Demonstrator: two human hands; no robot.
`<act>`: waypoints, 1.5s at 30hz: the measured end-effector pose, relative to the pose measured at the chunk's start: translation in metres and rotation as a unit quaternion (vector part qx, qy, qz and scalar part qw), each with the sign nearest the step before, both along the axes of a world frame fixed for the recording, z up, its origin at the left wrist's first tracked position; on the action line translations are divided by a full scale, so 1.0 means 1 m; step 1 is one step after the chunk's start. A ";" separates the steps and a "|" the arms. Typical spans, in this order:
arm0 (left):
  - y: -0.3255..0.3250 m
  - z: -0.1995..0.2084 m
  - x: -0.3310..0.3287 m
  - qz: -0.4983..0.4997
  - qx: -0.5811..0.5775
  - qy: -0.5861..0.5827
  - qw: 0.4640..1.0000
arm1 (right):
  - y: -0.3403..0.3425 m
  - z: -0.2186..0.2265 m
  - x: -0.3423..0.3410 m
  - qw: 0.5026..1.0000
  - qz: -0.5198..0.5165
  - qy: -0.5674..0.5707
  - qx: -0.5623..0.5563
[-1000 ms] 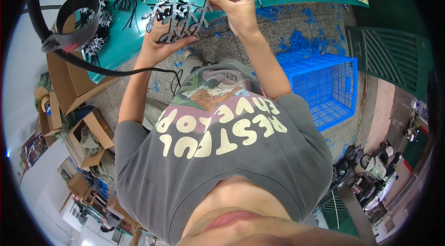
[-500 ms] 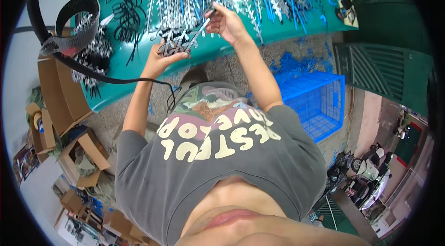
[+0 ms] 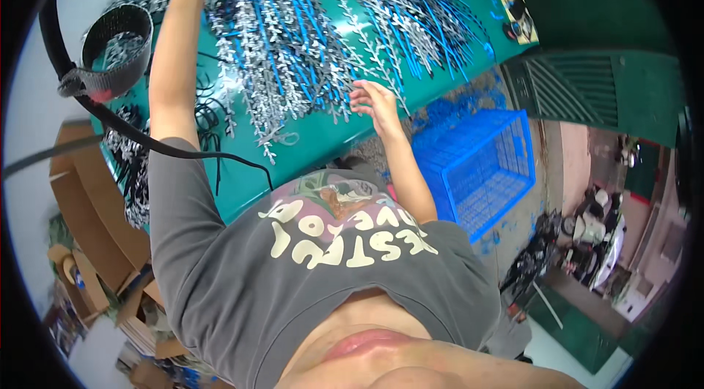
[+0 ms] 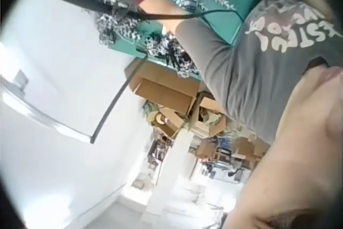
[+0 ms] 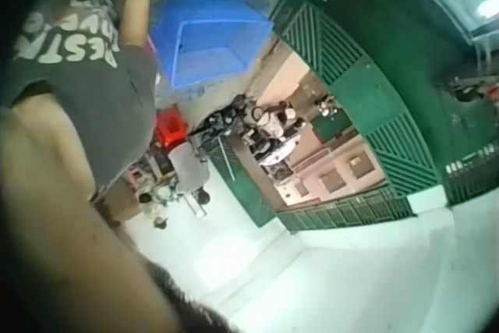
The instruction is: The person selects patterned plastic strips and straps from a table and weaves them together by hand to assemble interlocking decorative pieces.
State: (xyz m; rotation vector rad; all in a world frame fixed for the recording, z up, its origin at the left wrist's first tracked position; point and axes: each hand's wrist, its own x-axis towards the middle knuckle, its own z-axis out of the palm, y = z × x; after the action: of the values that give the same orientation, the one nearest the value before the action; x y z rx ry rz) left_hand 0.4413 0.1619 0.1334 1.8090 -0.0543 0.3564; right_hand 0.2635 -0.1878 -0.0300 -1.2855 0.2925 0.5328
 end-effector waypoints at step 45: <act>-0.264 -0.158 0.013 0.009 -0.430 0.296 0.853 | -0.114 0.057 0.303 0.679 0.515 -0.478 -0.213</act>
State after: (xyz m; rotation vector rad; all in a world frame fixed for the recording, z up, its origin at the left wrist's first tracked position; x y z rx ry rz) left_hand 0.4541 -0.1018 -0.0243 0.9513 0.4872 -0.1774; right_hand 0.5670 -0.3021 0.0269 -1.9600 -1.3687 0.6422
